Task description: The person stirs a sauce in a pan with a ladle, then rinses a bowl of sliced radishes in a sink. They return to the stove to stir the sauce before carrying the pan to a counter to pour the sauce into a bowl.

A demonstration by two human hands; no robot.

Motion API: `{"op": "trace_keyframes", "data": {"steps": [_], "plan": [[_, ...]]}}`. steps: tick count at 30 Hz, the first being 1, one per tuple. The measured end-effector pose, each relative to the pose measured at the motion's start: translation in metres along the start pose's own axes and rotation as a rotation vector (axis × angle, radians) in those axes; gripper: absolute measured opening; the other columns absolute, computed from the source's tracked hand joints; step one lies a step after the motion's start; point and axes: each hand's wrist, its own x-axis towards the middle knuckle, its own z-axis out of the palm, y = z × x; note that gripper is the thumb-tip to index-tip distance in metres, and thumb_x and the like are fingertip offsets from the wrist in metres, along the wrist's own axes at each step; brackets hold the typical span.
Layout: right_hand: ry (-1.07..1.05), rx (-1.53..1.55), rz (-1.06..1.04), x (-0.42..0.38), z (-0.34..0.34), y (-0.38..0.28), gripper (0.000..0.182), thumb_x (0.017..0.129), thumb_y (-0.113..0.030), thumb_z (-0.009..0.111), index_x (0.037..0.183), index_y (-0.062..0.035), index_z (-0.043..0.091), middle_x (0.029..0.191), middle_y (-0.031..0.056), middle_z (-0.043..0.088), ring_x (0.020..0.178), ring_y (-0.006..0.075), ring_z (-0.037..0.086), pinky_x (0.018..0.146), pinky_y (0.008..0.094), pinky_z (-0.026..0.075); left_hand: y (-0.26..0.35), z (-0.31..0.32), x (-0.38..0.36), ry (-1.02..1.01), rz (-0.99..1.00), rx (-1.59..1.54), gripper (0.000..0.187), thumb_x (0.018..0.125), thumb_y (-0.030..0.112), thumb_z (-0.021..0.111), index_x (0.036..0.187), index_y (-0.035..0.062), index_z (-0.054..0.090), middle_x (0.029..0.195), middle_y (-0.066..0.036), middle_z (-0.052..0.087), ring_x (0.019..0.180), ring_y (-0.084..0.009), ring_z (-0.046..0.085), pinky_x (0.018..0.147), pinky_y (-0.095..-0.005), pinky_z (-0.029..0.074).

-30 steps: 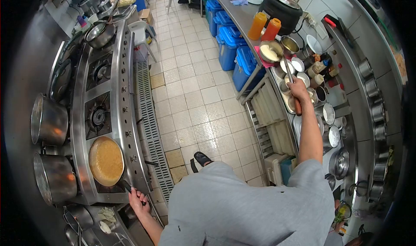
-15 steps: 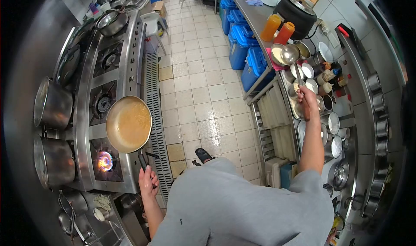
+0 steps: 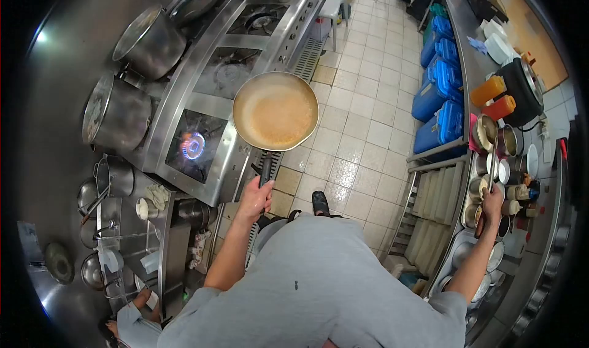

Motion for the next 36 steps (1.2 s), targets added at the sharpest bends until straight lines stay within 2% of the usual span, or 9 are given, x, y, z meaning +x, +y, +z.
{"op": "trace_keyframes", "data": {"steps": [2, 5, 12, 15, 17, 19, 26, 33, 36], "plan": [[0.003, 0.038, 0.062, -0.006, -0.006, -0.001, 0.019, 0.096, -0.01, 0.059, 0.113, -0.0027, 0.064, 0.069, -0.0015, 0.053, 0.05, 0.0086, 0.048, 0.045, 0.0284, 0.038, 0.0, 0.002, 0.001, 0.013, 0.008, 0.017, 0.017, 0.103, 0.021, 0.06, 0.096, 0.011, 0.049, 0.066, 0.002, 0.047, 0.045, -0.0071, 0.042, 0.038, -0.0272, 0.037], [-0.032, 0.159, 0.198, -0.026, -0.017, -0.041, 0.014, 0.096, -0.01, 0.059, 0.109, -0.0041, 0.063, 0.066, -0.0026, 0.05, 0.046, 0.008, 0.046, 0.042, 0.0283, 0.035, 0.001, 0.004, 0.004, 0.02, 0.024, 0.055, 0.017, 0.103, 0.021, 0.061, 0.096, 0.0108, 0.049, 0.065, 0.003, 0.047, 0.045, -0.0069, 0.042, 0.038, -0.0272, 0.036], [-0.166, 0.318, 0.237, -0.031, -0.03, -0.029, 0.024, 0.097, -0.015, 0.06, 0.116, -0.0027, 0.067, 0.069, -0.0012, 0.057, 0.049, 0.0081, 0.049, 0.045, 0.0275, 0.039, 0.001, 0.003, 0.003, 0.014, 0.044, 0.053, 0.018, 0.102, 0.022, 0.063, 0.099, 0.0097, 0.05, 0.064, 0.003, 0.046, 0.045, -0.0068, 0.041, 0.038, -0.027, 0.035], [-0.069, 0.333, 0.254, -0.047, -0.034, -0.05, 0.031, 0.096, -0.019, 0.057, 0.121, -0.0051, 0.069, 0.071, -0.0028, 0.057, 0.056, 0.0072, 0.051, 0.047, 0.029, 0.041, 0.007, 0.016, 0.003, 0.018, 0.009, 0.017, 0.022, 0.099, 0.023, 0.067, 0.102, 0.0105, 0.05, 0.063, 0.003, 0.044, 0.044, -0.0071, 0.039, 0.038, -0.026, 0.032], [-0.064, 0.252, 0.315, -0.061, -0.044, -0.091, 0.02, 0.096, -0.018, 0.058, 0.108, -0.0055, 0.068, 0.07, -0.0026, 0.055, 0.052, 0.0088, 0.052, 0.046, 0.0287, 0.041, 0.017, 0.028, -0.002, 0.021, -0.007, 0.054, 0.019, 0.101, 0.023, 0.063, 0.097, 0.0108, 0.049, 0.064, 0.002, 0.044, 0.044, -0.0072, 0.038, 0.038, -0.0256, 0.032], [-0.066, 0.458, 0.297, -0.055, -0.041, -0.067, 0.013, 0.097, -0.018, 0.06, 0.101, -0.0061, 0.065, 0.069, -0.0018, 0.055, 0.051, 0.0098, 0.052, 0.045, 0.0287, 0.042, 0.013, 0.027, 0.0, -0.067, -0.006, 0.084, 0.019, 0.103, 0.022, 0.06, 0.095, 0.0114, 0.047, 0.065, 0.002, 0.045, 0.044, -0.0078, 0.038, 0.038, -0.0258, 0.033], [-0.092, 0.681, 0.334, -0.056, -0.038, -0.08, 0.012, 0.097, -0.017, 0.063, 0.099, -0.0054, 0.065, 0.073, -0.0009, 0.058, 0.05, 0.0077, 0.051, 0.045, 0.0262, 0.041, 0.017, 0.026, -0.006, -0.054, -0.019, 0.079, 0.02, 0.104, 0.022, 0.057, 0.093, 0.0118, 0.045, 0.066, 0.001, 0.044, 0.045, -0.0087, 0.039, 0.038, -0.0263, 0.034], [0.153, 0.368, 0.242, -0.026, -0.003, -0.074, 0.014, 0.095, -0.017, 0.064, 0.096, -0.0024, 0.064, 0.068, 0.002, 0.059, 0.05, 0.0117, 0.055, 0.046, 0.0311, 0.045, 0.019, 0.025, -0.014, -0.078, -0.031, 0.061, 0.018, 0.105, 0.022, 0.056, 0.095, 0.0122, 0.045, 0.065, 0.002, 0.043, 0.044, -0.0078, 0.04, 0.037, -0.0251, 0.033], [0.097, 0.319, 0.246, -0.006, 0.001, -0.058, 0.017, 0.094, -0.018, 0.064, 0.094, -0.0006, 0.065, 0.068, 0.0043, 0.061, 0.053, 0.0137, 0.058, 0.049, 0.0335, 0.048, 0.02, 0.025, -0.016, -0.083, -0.046, 0.052, 0.018, 0.105, 0.022, 0.056, 0.095, 0.0123, 0.046, 0.065, 0.002, 0.043, 0.044, -0.0077, 0.04, 0.037, -0.0248, 0.034]]}}
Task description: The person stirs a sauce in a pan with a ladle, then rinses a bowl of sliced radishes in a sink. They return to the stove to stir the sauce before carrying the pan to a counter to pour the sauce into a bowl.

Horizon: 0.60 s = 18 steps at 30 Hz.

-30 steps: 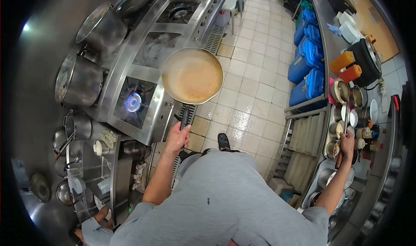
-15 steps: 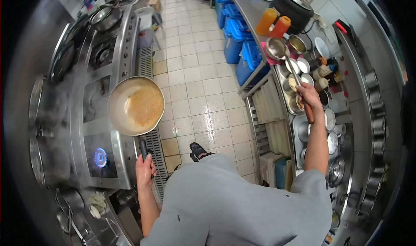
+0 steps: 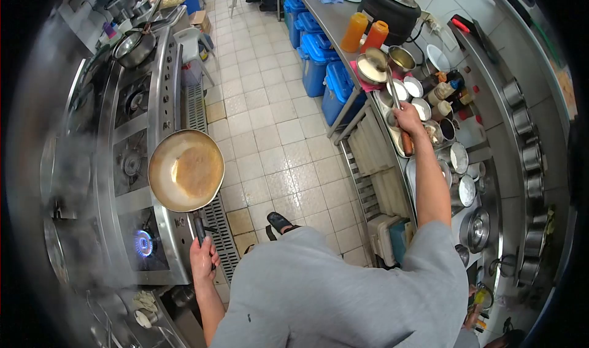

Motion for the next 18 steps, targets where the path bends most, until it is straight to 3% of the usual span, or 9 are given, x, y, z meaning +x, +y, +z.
{"op": "trace_keyframes", "data": {"steps": [7, 18], "plan": [[-0.097, -0.195, -0.024, -0.009, -0.029, -0.018, 0.025, 0.092, -0.021, 0.066, 0.102, 0.0023, 0.068, 0.072, 0.0063, 0.063, 0.059, 0.0185, 0.063, 0.054, 0.036, 0.052, -0.009, -0.008, -0.005, -0.003, 0.012, 0.016, 0.02, 0.105, 0.023, 0.056, 0.093, 0.0129, 0.043, 0.066, 0.002, 0.044, 0.044, -0.0078, 0.041, 0.037, -0.0252, 0.035], [-0.18, -0.151, 0.021, -0.028, -0.048, -0.032, 0.02, 0.092, -0.019, 0.064, 0.098, 0.0005, 0.065, 0.072, 0.0042, 0.061, 0.052, 0.0123, 0.058, 0.048, 0.0307, 0.048, -0.014, -0.014, -0.003, 0.014, -0.029, 0.004, 0.02, 0.105, 0.023, 0.056, 0.093, 0.0133, 0.043, 0.066, 0.002, 0.044, 0.044, -0.0078, 0.041, 0.037, -0.0252, 0.035]]}}
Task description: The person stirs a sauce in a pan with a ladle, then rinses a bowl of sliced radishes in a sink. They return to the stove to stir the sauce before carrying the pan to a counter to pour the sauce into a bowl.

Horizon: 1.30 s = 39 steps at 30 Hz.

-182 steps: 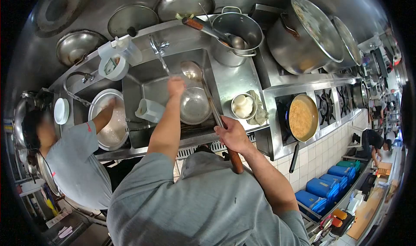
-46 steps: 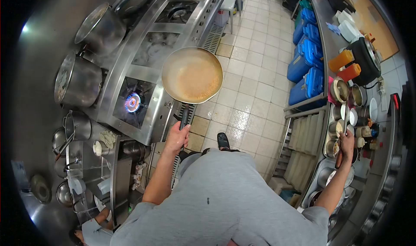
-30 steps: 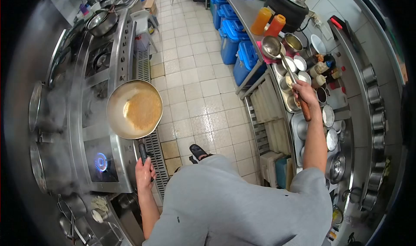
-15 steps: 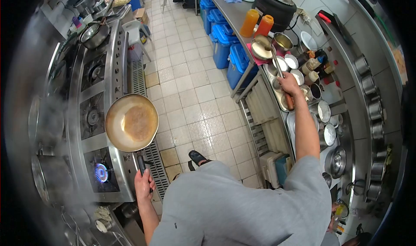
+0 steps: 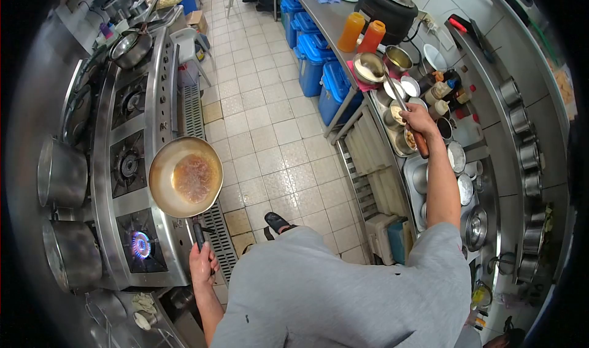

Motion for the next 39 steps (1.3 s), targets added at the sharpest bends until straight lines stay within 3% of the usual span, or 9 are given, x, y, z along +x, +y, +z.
{"op": "trace_keyframes", "data": {"steps": [3, 9, 14, 17, 21, 23, 28, 36, 39], "plan": [[0.013, -0.002, 0.009, -0.006, 0.0, -0.003, 0.019, 0.093, -0.018, 0.064, 0.099, -0.0003, 0.065, 0.073, 0.0037, 0.06, 0.051, 0.0119, 0.057, 0.047, 0.03, 0.046, 0.001, 0.0, 0.001, -0.005, -0.004, 0.006, 0.02, 0.104, 0.025, 0.059, 0.095, 0.0138, 0.046, 0.067, 0.002, 0.045, 0.045, -0.0082, 0.041, 0.038, -0.0253, 0.034], [-0.017, 0.309, 0.047, -0.008, 0.0, 0.006, 0.016, 0.099, -0.018, 0.06, 0.094, -0.0031, 0.06, 0.073, 0.0006, 0.056, 0.05, 0.0088, 0.051, 0.045, 0.026, 0.04, 0.003, 0.001, 0.004, -0.026, -0.025, -0.012, 0.02, 0.105, 0.024, 0.057, 0.095, 0.0136, 0.044, 0.066, 0.001, 0.045, 0.044, -0.0078, 0.042, 0.036, -0.0249, 0.036], [-0.088, 0.93, 0.235, -0.015, 0.003, 0.016, 0.02, 0.1, -0.022, 0.062, 0.086, -0.0087, 0.055, 0.075, 0.001, 0.057, 0.05, 0.0075, 0.045, 0.047, 0.0247, 0.039, 0.004, 0.002, 0.003, -0.045, -0.025, -0.036, 0.02, 0.105, 0.023, 0.057, 0.095, 0.0131, 0.044, 0.066, 0.001, 0.046, 0.044, -0.008, 0.042, 0.037, -0.025, 0.036], [-0.125, 1.173, 0.164, -0.008, 0.014, 0.032, 0.019, 0.103, -0.022, 0.058, 0.091, -0.0078, 0.054, 0.076, 0.0017, 0.057, 0.053, 0.0068, 0.045, 0.047, 0.0235, 0.039, 0.007, 0.004, 0.001, -0.047, -0.023, -0.037, 0.02, 0.105, 0.023, 0.057, 0.095, 0.0123, 0.044, 0.066, 0.0, 0.046, 0.044, -0.0081, 0.042, 0.038, -0.0251, 0.036], [-0.148, 1.25, 0.125, -0.001, 0.026, 0.038, 0.018, 0.105, -0.021, 0.056, 0.096, -0.0063, 0.053, 0.078, 0.0018, 0.057, 0.055, 0.0062, 0.047, 0.048, 0.0225, 0.039, 0.01, 0.007, -0.001, -0.034, -0.027, -0.032, 0.02, 0.105, 0.023, 0.058, 0.095, 0.0113, 0.045, 0.066, 0.0, 0.047, 0.045, -0.0085, 0.042, 0.038, -0.0251, 0.036], [-0.075, 1.265, 0.114, 0.0, 0.03, 0.043, 0.016, 0.106, -0.019, 0.054, 0.109, -0.003, 0.053, 0.08, 0.0012, 0.059, 0.055, 0.0049, 0.048, 0.047, 0.0214, 0.04, 0.009, 0.005, -0.001, -0.03, -0.028, -0.038, 0.019, 0.105, 0.023, 0.058, 0.095, 0.0115, 0.046, 0.067, 0.0, 0.047, 0.044, -0.0087, 0.041, 0.038, -0.0253, 0.036], [-0.038, 1.23, 0.112, -0.006, 0.032, 0.027, 0.016, 0.106, -0.019, 0.054, 0.108, -0.0034, 0.053, 0.081, 0.0009, 0.059, 0.055, 0.0045, 0.048, 0.048, 0.0213, 0.041, 0.008, 0.003, -0.001, -0.035, -0.044, -0.043, 0.019, 0.105, 0.024, 0.058, 0.095, 0.0117, 0.047, 0.067, 0.0, 0.046, 0.044, -0.0087, 0.041, 0.038, -0.0258, 0.037], [-0.279, 1.628, -0.026, -0.001, 0.023, 0.031, 0.032, 0.107, -0.019, 0.051, 0.13, 0.0034, 0.05, 0.088, 0.0032, 0.056, 0.058, 0.0049, 0.049, 0.05, 0.0214, 0.042, 0.0, -0.003, 0.001, -0.045, -0.046, -0.079, 0.019, 0.105, 0.025, 0.058, 0.097, 0.0119, 0.047, 0.068, 0.0, 0.047, 0.045, -0.0087, 0.041, 0.038, -0.0259, 0.037], [-0.149, 1.419, -0.075, -0.006, 0.03, 0.025, 0.028, 0.106, -0.019, 0.053, 0.126, -0.0005, 0.052, 0.087, 0.0008, 0.056, 0.058, 0.0055, 0.046, 0.05, 0.0218, 0.038, -0.002, -0.003, 0.001, -0.046, -0.053, -0.088, 0.018, 0.105, 0.025, 0.058, 0.098, 0.0123, 0.048, 0.068, 0.0, 0.046, 0.045, -0.0087, 0.042, 0.038, -0.026, 0.037]]}}
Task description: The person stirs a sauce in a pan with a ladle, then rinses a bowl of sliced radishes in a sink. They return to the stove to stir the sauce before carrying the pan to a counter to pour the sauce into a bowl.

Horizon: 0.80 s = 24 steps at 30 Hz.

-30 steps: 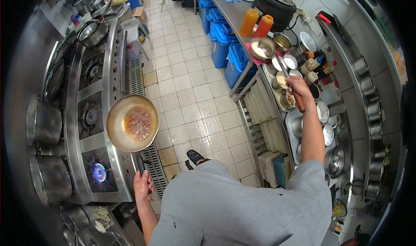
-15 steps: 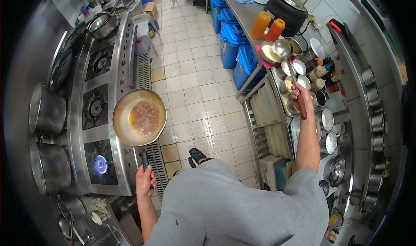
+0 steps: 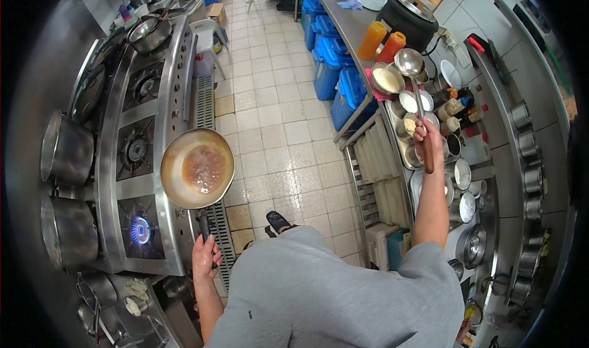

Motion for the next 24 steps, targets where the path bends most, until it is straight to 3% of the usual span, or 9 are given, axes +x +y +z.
{"op": "trace_keyframes", "data": {"steps": [1, 6, 8, 10, 11, 12, 14, 19, 24], "plan": [[0.076, -0.088, -0.039, -0.004, 0.007, 0.005, 0.027, 0.105, -0.019, 0.054, 0.125, -0.0009, 0.052, 0.087, 0.001, 0.056, 0.059, 0.0057, 0.046, 0.051, 0.0224, 0.038, 0.0, 0.0, 0.0, 0.004, -0.005, 0.0, 0.018, 0.105, 0.025, 0.058, 0.098, 0.0125, 0.048, 0.068, 0.0, 0.046, 0.045, -0.0087, 0.042, 0.038, -0.026, 0.037], [0.063, -0.071, -0.04, -0.002, 0.006, 0.015, 0.024, 0.105, -0.019, 0.054, 0.121, -0.0007, 0.054, 0.084, 0.0003, 0.055, 0.058, 0.0049, 0.045, 0.051, 0.022, 0.038, -0.001, 0.002, 0.0, -0.001, -0.006, -0.024, 0.017, 0.105, 0.025, 0.057, 0.098, 0.0131, 0.048, 0.068, 0.001, 0.046, 0.045, -0.0085, 0.041, 0.038, -0.0258, 0.036], [-0.05, 0.218, 0.041, 0.005, -0.001, 0.019, 0.024, 0.106, -0.018, 0.052, 0.121, 0.0015, 0.053, 0.082, -0.0007, 0.053, 0.057, 0.0037, 0.043, 0.05, 0.0199, 0.036, -0.001, 0.003, -0.001, 0.021, -0.002, -0.046, 0.016, 0.105, 0.024, 0.057, 0.098, 0.0131, 0.047, 0.067, 0.001, 0.045, 0.045, -0.0084, 0.041, 0.038, -0.0256, 0.036], [0.004, 0.332, -0.033, 0.01, 0.001, 0.023, 0.033, 0.108, -0.014, 0.047, 0.132, 0.0075, 0.049, 0.078, -0.0033, 0.048, 0.056, 0.0032, 0.038, 0.051, 0.0178, 0.035, 0.001, 0.0, 0.001, 0.044, -0.033, -0.032, 0.016, 0.105, 0.023, 0.057, 0.098, 0.0124, 0.047, 0.066, 0.002, 0.045, 0.045, -0.0081, 0.04, 0.039, -0.0257, 0.034], [0.048, 0.171, -0.126, 0.01, 0.003, 0.031, 0.035, 0.109, -0.014, 0.044, 0.136, 0.0083, 0.046, 0.078, -0.0033, 0.046, 0.056, 0.0033, 0.037, 0.051, 0.0183, 0.035, 0.005, 0.0, -0.004, 0.02, -0.004, -0.029, 0.017, 0.105, 0.023, 0.057, 0.098, 0.012, 0.046, 0.065, 0.002, 0.044, 0.046, -0.0079, 0.04, 0.039, -0.0259, 0.034], [-0.044, 0.3, 0.004, 0.017, -0.003, 0.027, 0.036, 0.109, -0.014, 0.041, 0.138, 0.0081, 0.045, 0.081, -0.0027, 0.047, 0.057, 0.0034, 0.037, 0.051, 0.0189, 0.036, 0.009, 0.003, -0.005, -0.005, 0.025, -0.026, 0.017, 0.104, 0.022, 0.058, 0.098, 0.0115, 0.046, 0.065, 0.002, 0.044, 0.046, -0.0076, 0.04, 0.039, -0.0261, 0.034], [-0.082, 0.233, 0.022, 0.01, 0.01, 0.034, 0.04, 0.11, -0.015, 0.039, 0.143, 0.009, 0.039, 0.083, -0.0008, 0.052, 0.053, 0.0034, 0.042, 0.047, 0.0183, 0.038, 0.012, 0.001, -0.005, 0.005, 0.037, 0.01, 0.017, 0.103, 0.02, 0.059, 0.097, 0.0107, 0.046, 0.065, 0.003, 0.045, 0.045, -0.0076, 0.041, 0.039, -0.0266, 0.035], [-0.214, -0.174, 0.056, -0.053, 0.09, 0.052, 0.044, 0.111, -0.022, 0.042, 0.15, -0.0025, 0.037, 0.085, -0.0001, 0.053, 0.047, 0.0023, 0.04, 0.036, 0.0208, 0.038, 0.0, -0.003, 0.001, 0.039, 0.094, -0.016, 0.017, 0.103, 0.018, 0.06, 0.094, 0.0097, 0.047, 0.065, 0.002, 0.048, 0.044, -0.0083, 0.043, 0.04, -0.0268, 0.038], [-0.411, -0.583, 0.276, -0.094, 0.213, 0.092, 0.052, 0.095, -0.013, 0.06, 0.144, 0.0015, 0.047, 0.074, -0.0002, 0.055, 0.041, 0.0052, 0.043, 0.035, 0.0196, 0.034, -0.003, -0.004, 0.001, 0.098, 0.163, -0.012, 0.018, 0.103, 0.021, 0.059, 0.093, 0.0117, 0.047, 0.068, 0.002, 0.047, 0.045, -0.0069, 0.042, 0.038, -0.0264, 0.035]]}}
